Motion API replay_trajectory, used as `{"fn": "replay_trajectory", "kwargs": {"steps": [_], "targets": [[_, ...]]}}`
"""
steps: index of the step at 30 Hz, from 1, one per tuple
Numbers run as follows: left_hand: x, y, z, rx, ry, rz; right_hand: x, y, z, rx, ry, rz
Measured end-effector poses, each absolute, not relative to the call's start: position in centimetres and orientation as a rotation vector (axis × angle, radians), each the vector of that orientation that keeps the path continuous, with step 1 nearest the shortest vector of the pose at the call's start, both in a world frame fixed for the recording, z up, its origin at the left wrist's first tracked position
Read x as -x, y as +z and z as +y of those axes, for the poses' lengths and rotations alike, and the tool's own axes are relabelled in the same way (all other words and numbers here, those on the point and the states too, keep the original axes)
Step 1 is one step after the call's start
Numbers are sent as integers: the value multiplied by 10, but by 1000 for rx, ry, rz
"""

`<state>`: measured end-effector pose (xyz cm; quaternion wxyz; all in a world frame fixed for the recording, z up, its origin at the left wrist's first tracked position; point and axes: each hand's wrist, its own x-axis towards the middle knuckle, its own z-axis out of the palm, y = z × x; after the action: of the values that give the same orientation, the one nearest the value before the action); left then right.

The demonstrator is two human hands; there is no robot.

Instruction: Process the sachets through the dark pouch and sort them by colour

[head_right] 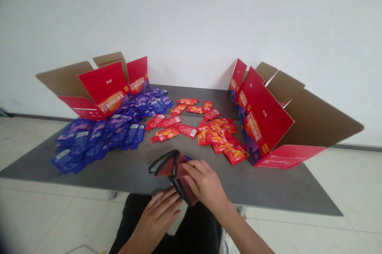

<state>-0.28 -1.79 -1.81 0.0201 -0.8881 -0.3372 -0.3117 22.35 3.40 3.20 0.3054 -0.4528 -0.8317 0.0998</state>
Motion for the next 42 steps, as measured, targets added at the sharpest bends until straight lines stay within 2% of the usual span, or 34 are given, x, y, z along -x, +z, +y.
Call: {"fn": "replay_trajectory", "kwargs": {"steps": [3,10,17,24,30,37,42], "targets": [[3,-22,-13,2763,-1002,-1043,-213,25,50,1159,267,-2372],[0,-18,-6,2771,-1169,-1054,-236,34,94,1341,16,-2273],[-4,-20,-10,2826,-1180,-1218,-206,26,49,1083,228,-2431],[-3,-19,-8,2788,-1184,-1150,-237,33,94,1292,7,-2277],[-2,-21,-10,2862,-1125,-1231,-212,26,51,1094,182,-2448],[-3,-20,-7,2810,-1230,-1150,-240,31,99,1285,31,-2290],[-6,-18,-9,2810,-1260,-1247,-211,32,51,1100,209,-2425]]}}
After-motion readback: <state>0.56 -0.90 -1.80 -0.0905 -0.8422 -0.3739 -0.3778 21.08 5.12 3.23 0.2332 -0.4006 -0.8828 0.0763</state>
